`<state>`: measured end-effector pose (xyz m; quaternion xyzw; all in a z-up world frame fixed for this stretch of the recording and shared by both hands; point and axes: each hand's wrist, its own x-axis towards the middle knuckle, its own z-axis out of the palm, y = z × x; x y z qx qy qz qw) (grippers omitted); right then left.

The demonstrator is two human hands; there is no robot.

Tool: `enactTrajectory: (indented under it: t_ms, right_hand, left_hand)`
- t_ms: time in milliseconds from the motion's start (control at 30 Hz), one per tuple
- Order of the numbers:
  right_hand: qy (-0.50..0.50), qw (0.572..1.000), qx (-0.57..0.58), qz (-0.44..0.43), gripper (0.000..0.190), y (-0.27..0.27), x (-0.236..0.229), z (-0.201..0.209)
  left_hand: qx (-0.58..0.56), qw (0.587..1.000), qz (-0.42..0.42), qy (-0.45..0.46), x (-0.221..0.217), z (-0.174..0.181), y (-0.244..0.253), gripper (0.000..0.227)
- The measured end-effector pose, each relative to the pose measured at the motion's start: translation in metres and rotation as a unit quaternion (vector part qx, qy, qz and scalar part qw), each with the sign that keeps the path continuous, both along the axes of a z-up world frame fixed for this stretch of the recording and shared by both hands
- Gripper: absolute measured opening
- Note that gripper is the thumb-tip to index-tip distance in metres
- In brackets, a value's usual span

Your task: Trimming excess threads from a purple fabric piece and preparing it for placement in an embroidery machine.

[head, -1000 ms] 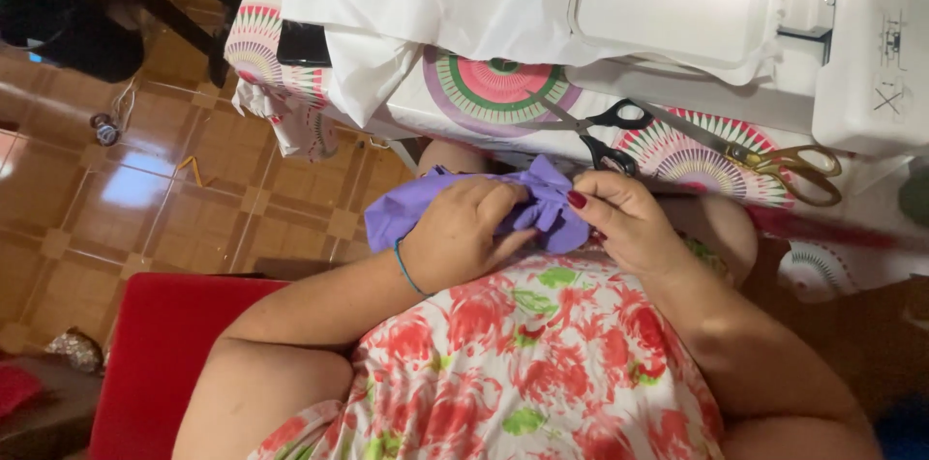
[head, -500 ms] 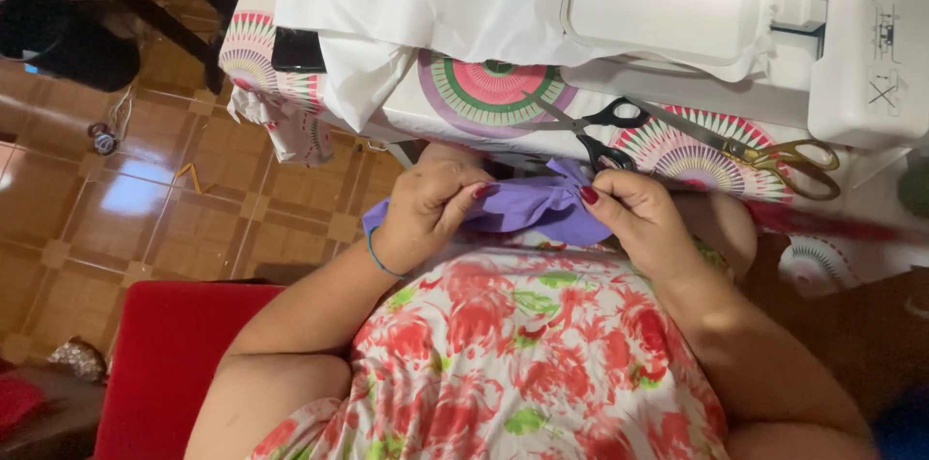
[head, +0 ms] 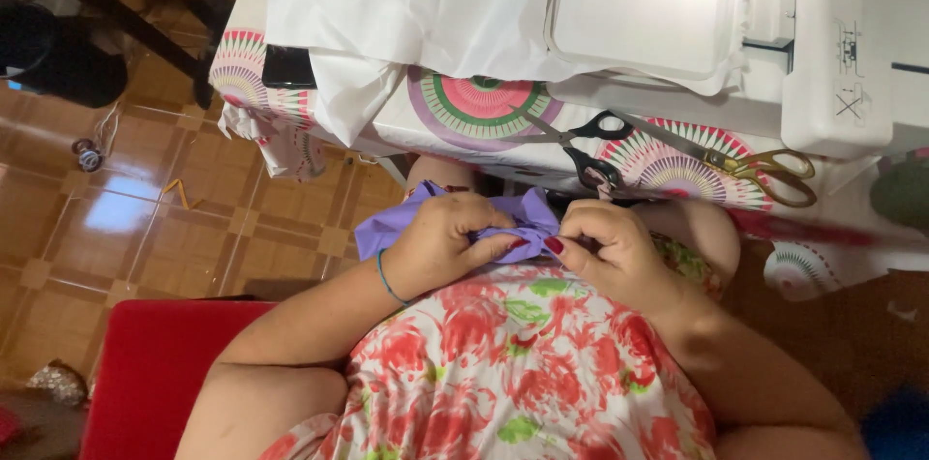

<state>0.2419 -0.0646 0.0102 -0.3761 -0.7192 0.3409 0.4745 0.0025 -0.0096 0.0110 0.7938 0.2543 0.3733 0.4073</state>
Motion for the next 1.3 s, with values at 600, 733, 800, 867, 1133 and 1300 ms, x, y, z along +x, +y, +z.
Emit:
enactTrajectory:
  t_ms: [600,733,800,867,1133,1300]
  right_hand:
    - [-0.133,0.989,0.056,-0.029,0.029,-0.008,0.007,0.014]
    - [-0.180,0.978,0.058,-0.087,0.032,-0.009,0.051,0.008]
    - [-0.197,0.973,0.055,-0.103,0.033,-0.009,0.069,0.006]
    - [-0.083,0.993,-0.021,-0.078,0.037,-0.007,0.079,0.007]
    - [-0.071,0.997,0.032,0.005,0.049,-0.005,0.025,0.018]
    - [-0.120,0.976,-0.054,0.171,0.035,-0.014,0.022,0.008]
  left_hand:
    - [0.270,0.960,-0.050,0.046,0.010,-0.010,-0.005,0.031]
    - [0.249,0.964,-0.037,0.083,-0.009,0.002,0.008,0.027]
    - [0.242,0.965,-0.029,0.099,-0.018,0.001,0.013,0.026]
    - [0.254,0.958,-0.003,0.133,-0.024,-0.002,0.021,0.020]
    - [0.287,0.953,-0.083,0.056,0.000,-0.009,0.008,0.025]
    - [0.342,0.936,-0.055,0.068,-0.005,-0.004,0.014,0.027]
